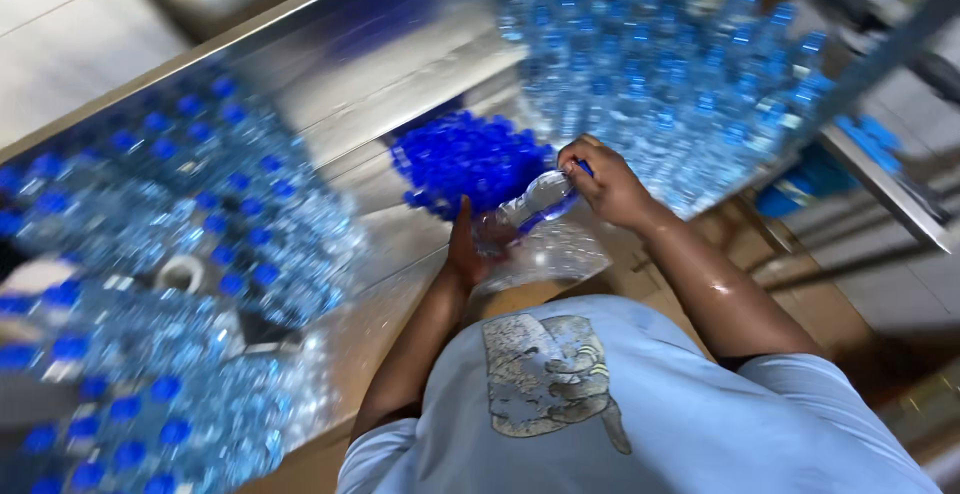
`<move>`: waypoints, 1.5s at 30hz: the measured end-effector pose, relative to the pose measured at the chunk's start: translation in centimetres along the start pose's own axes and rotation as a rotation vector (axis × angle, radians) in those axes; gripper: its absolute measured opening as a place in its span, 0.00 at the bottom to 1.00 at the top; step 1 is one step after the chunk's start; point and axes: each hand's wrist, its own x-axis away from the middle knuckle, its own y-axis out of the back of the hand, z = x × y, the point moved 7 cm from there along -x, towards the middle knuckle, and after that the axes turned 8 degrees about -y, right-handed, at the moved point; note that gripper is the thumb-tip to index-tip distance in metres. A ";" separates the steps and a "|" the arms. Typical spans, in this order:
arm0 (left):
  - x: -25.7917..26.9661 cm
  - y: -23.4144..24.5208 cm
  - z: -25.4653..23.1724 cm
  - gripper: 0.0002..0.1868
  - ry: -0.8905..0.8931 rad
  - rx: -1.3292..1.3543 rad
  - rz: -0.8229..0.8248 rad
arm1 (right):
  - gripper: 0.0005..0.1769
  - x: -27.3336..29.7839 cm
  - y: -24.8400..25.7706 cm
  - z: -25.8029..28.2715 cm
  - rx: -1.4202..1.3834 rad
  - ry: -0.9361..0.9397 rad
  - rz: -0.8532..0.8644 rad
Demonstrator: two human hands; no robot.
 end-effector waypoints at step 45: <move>18.4 21.7 -7.2 0.35 -1.048 -0.482 -0.847 | 0.20 -17.2 -40.2 12.0 0.239 0.227 0.666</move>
